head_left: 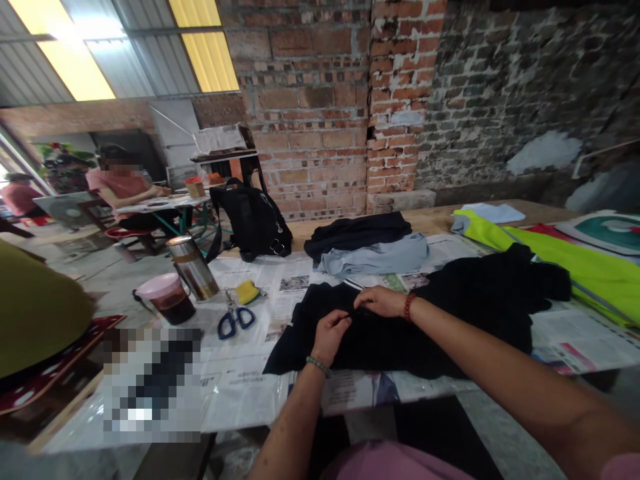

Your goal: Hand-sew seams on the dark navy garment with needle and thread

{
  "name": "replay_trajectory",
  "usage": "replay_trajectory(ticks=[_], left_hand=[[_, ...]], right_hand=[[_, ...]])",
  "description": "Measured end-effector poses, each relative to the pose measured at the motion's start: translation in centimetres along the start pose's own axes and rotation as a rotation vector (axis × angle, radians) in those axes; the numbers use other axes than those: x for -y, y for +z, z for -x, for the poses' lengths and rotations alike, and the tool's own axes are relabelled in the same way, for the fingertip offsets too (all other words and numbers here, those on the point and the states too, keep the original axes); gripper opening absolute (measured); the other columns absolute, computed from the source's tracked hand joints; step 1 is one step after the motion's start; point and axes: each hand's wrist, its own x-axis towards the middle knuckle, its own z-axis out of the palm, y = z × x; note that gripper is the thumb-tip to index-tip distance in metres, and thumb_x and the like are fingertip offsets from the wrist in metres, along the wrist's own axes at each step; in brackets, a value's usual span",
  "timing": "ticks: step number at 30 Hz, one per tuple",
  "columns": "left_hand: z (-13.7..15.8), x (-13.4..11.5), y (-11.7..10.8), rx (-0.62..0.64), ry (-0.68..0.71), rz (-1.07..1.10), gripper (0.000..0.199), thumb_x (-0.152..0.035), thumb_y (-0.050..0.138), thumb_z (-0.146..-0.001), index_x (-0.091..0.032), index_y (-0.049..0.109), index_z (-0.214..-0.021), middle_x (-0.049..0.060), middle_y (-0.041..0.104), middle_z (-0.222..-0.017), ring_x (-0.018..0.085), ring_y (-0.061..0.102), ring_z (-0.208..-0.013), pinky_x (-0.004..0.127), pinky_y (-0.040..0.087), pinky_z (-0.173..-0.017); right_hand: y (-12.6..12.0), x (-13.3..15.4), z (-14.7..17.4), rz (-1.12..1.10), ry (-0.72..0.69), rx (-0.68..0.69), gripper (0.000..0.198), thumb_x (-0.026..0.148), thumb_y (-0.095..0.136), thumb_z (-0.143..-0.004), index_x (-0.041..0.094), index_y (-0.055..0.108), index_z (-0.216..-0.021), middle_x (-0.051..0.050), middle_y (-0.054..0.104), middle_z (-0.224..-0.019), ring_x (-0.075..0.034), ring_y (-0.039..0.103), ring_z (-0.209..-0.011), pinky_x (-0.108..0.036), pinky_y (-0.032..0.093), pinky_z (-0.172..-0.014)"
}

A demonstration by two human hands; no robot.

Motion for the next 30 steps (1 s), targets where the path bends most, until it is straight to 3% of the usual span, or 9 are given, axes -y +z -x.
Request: replay_trajectory(ticks=[5,13,23,25,28,30], left_hand=[[0.2,0.0,0.0,0.059,0.025,-0.015,0.014,-0.027,0.063,-0.061,-0.014,0.063,-0.068,-0.004,0.052,-0.055,0.007,0.042,-0.050,0.019,0.033,-0.050],[0.5,-0.6,0.3,0.070,0.120,-0.163,0.013,-0.026,0.063,-0.061,-0.015,0.066,-0.067,-0.003,0.055,-0.056,0.009,0.044,-0.052,0.020,0.033,-0.051],[0.2,-0.2,0.1,0.022,0.135,-0.111,0.013,-0.028,0.062,-0.061,-0.016,0.065,-0.065,-0.004,0.054,-0.054,0.009,0.044,-0.052,0.020,0.032,-0.051],[0.0,-0.2,0.0,0.023,0.103,-0.063,0.014,-0.029,0.064,-0.059,-0.015,0.064,-0.063,-0.004,0.053,-0.053,0.009,0.043,-0.051,0.020,0.032,-0.051],[-0.1,-0.2,-0.1,0.021,0.038,0.022,0.019,-0.032,0.067,-0.057,-0.014,0.063,-0.063,-0.004,0.053,-0.053,0.008,0.043,-0.050,0.019,0.032,-0.049],[-0.1,-0.1,-0.2,0.006,0.013,0.067,0.021,-0.033,0.069,-0.056,-0.013,0.063,-0.062,-0.003,0.053,-0.053,0.008,0.044,-0.050,0.020,0.033,-0.050]], right_hand=[[0.0,0.0,0.0,-0.119,0.091,0.003,0.020,0.018,0.047,-0.068,0.021,0.066,-0.074,0.000,0.064,-0.070,-0.014,0.056,-0.068,-0.026,0.042,-0.067],[0.4,0.5,-0.5,-0.313,0.185,-0.005,0.027,0.015,0.045,-0.069,0.016,0.052,-0.095,0.004,0.055,-0.061,-0.007,0.047,-0.051,-0.018,0.037,-0.050],[1.5,1.9,-0.6,-0.170,0.147,0.068,0.027,0.011,0.048,-0.070,0.017,0.054,-0.096,0.005,0.053,-0.060,-0.008,0.045,-0.052,-0.021,0.036,-0.053],[1.4,2.1,-0.4,-0.033,0.080,-0.014,0.030,0.012,0.045,-0.073,0.018,0.053,-0.101,0.002,0.059,-0.069,-0.011,0.052,-0.062,-0.025,0.040,-0.063],[1.0,2.2,0.1,0.126,-0.029,-0.295,0.030,0.011,0.039,-0.077,0.018,0.053,-0.103,-0.006,0.060,-0.092,-0.016,0.054,-0.087,-0.031,0.040,-0.080],[0.9,2.1,0.9,0.175,-0.096,-0.449,0.027,0.010,0.039,-0.078,0.018,0.055,-0.098,-0.007,0.059,-0.096,-0.017,0.052,-0.093,-0.033,0.039,-0.084]])
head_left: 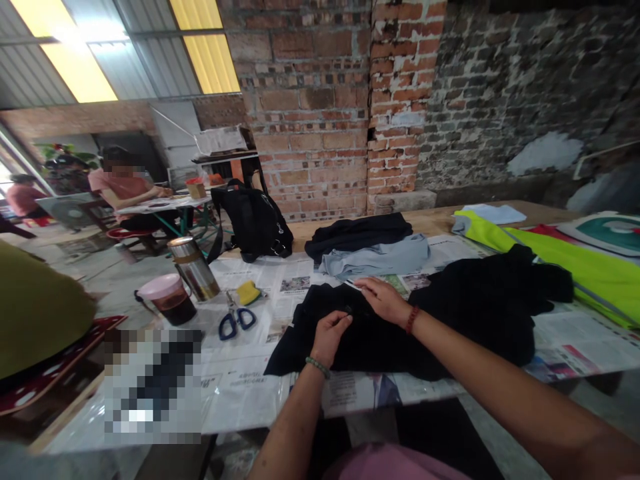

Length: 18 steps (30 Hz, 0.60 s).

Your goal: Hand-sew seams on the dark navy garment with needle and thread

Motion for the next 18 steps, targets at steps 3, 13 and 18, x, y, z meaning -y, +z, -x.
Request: replay_trajectory(ticks=[3,13,18], left_hand=[[0.0,0.1,-0.1,0.002,-0.008,0.028,0.021,-0.032,0.069,-0.057,-0.013,0.064,-0.062,-0.003,0.055,-0.054,0.009,0.045,-0.052,0.020,0.034,-0.051],[0.1,-0.2,0.0,0.058,0.035,-0.041,0.016,-0.030,0.066,-0.060,-0.014,0.068,-0.062,-0.002,0.060,-0.058,0.011,0.049,-0.057,0.022,0.036,-0.058],[0.1,-0.2,0.0,0.082,0.042,-0.052,0.015,-0.028,0.065,-0.061,-0.014,0.068,-0.062,-0.001,0.061,-0.060,0.011,0.050,-0.060,0.023,0.037,-0.061]], right_hand=[[-0.2,0.2,1.7,0.033,-0.120,-0.061,0.022,0.011,0.046,-0.075,0.020,0.057,-0.092,-0.005,0.059,-0.093,-0.017,0.051,-0.092,-0.035,0.038,-0.085],[2.4,0.9,3.7,0.107,-0.179,-0.086,0.006,0.020,0.056,-0.076,0.022,0.061,-0.078,-0.002,0.062,-0.087,-0.017,0.051,-0.088,-0.035,0.036,-0.078],[2.8,1.1,4.0,0.155,-0.208,-0.113,0.008,0.021,0.053,-0.079,0.021,0.060,-0.082,-0.003,0.063,-0.086,-0.018,0.051,-0.090,-0.035,0.035,-0.080]])
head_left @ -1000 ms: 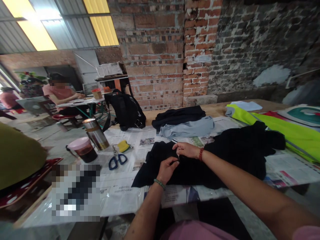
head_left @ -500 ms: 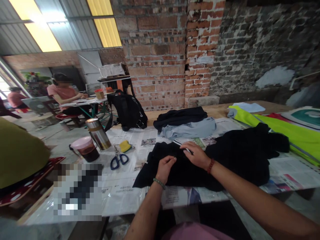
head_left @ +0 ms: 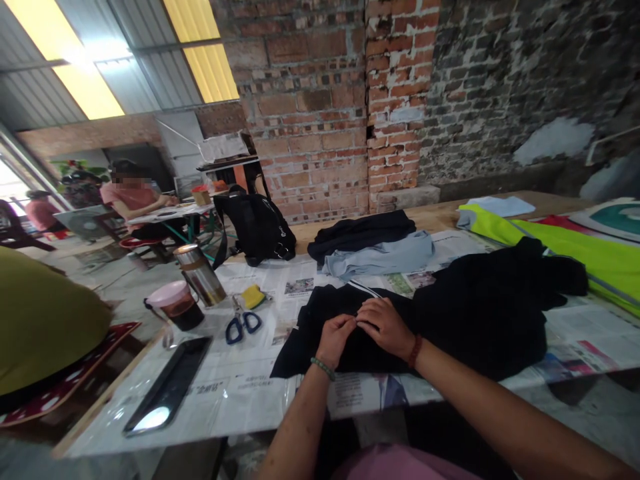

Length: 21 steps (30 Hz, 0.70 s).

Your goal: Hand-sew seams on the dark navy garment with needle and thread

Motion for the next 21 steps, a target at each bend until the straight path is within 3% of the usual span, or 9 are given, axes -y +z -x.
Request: replay_trajectory(ticks=[8,16,21], left_hand=[[-0.1,0.1,0.1,0.018,-0.019,0.026,0.014,-0.028,0.068,-0.060,-0.014,0.067,-0.063,-0.001,0.059,-0.060,0.010,0.048,-0.059,0.022,0.037,-0.061],[0.0,-0.1,0.1,0.037,-0.026,-0.005,0.018,-0.031,0.068,-0.059,-0.014,0.065,-0.063,-0.004,0.054,-0.054,0.009,0.043,-0.053,0.020,0.033,-0.053],[0.0,-0.1,0.0,0.065,-0.017,-0.014,0.019,-0.031,0.067,-0.061,-0.013,0.067,-0.066,-0.001,0.059,-0.059,0.011,0.048,-0.060,0.022,0.036,-0.059]], right_hand=[[0.7,-0.5,0.6,-0.047,0.154,-0.041,0.010,0.022,0.052,-0.080,0.022,0.061,-0.076,-0.001,0.064,-0.081,-0.016,0.054,-0.084,-0.033,0.036,-0.076],[-0.3,0.3,0.1,-0.027,0.055,-0.104,0.014,0.017,0.043,-0.083,0.020,0.057,-0.083,-0.005,0.063,-0.089,-0.019,0.050,-0.097,-0.038,0.035,-0.084],[-0.5,0.2,-0.4,-0.022,0.012,-0.041,0.015,0.020,0.042,-0.084,0.020,0.057,-0.083,-0.005,0.063,-0.086,-0.018,0.052,-0.093,-0.037,0.036,-0.082]])
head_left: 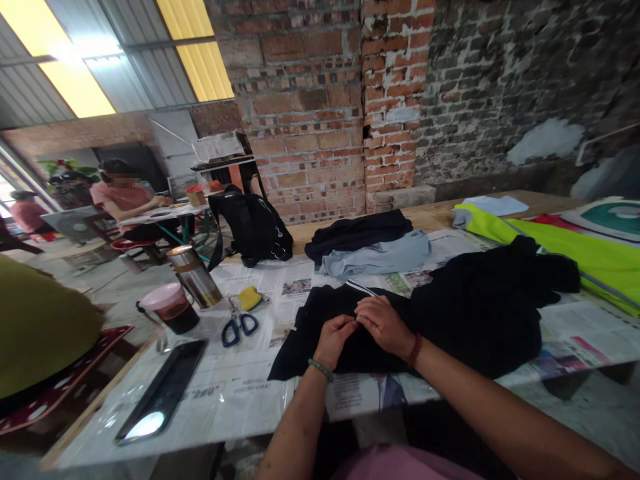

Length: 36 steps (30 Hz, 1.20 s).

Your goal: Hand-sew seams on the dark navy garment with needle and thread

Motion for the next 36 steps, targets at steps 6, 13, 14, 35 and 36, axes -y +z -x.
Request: replay_trajectory(ticks=[6,13,14,35,36], left_hand=[[-0.2,0.2,0.0,0.012,-0.031,0.015,0.017,-0.027,0.066,-0.061,-0.013,0.069,-0.071,0.001,0.063,-0.064,0.012,0.051,-0.062,0.024,0.038,-0.063],[-0.2,0.0,0.1,0.020,-0.033,0.003,0.013,-0.025,0.065,-0.059,-0.014,0.068,-0.065,-0.001,0.061,-0.060,0.011,0.049,-0.057,0.022,0.037,-0.059],[-0.1,0.0,0.1,0.023,-0.029,-0.007,0.013,-0.025,0.064,-0.060,-0.014,0.067,-0.065,-0.001,0.061,-0.059,0.011,0.049,-0.057,0.021,0.037,-0.059],[-0.2,0.3,0.0,-0.079,-0.072,0.012,0.015,-0.019,0.063,-0.057,-0.015,0.069,-0.070,-0.001,0.057,-0.057,0.011,0.046,-0.055,0.021,0.033,-0.054],[-0.3,0.3,-0.1,-0.067,-0.077,0.017,0.015,-0.020,0.062,-0.057,-0.015,0.069,-0.069,-0.001,0.057,-0.056,0.010,0.046,-0.055,0.021,0.033,-0.054]], right_hand=[[-0.3,-0.3,0.1,0.047,-0.046,0.054,0.010,0.021,0.047,-0.082,0.020,0.057,-0.081,-0.003,0.062,-0.081,-0.018,0.051,-0.091,-0.036,0.034,-0.082],[-0.5,0.6,0.4,0.167,-0.195,0.109,0.018,0.013,0.040,-0.083,0.019,0.056,-0.077,-0.004,0.060,-0.081,-0.016,0.049,-0.089,-0.037,0.029,-0.082],[-0.5,0.7,0.4,0.166,-0.203,0.119,0.018,0.013,0.040,-0.083,0.018,0.055,-0.077,-0.004,0.060,-0.080,-0.016,0.050,-0.088,-0.037,0.029,-0.081],[-3.1,-2.5,-7.2,-1.327,1.022,0.332,0.005,0.013,0.050,-0.079,0.016,0.049,-0.083,0.003,0.059,-0.057,-0.010,0.060,-0.049,-0.024,0.051,-0.051],[-3.1,-2.9,-7.6,-1.347,1.032,0.303,0.005,0.011,0.050,-0.079,0.015,0.050,-0.082,0.002,0.061,-0.059,-0.012,0.063,-0.055,-0.027,0.052,-0.056]])
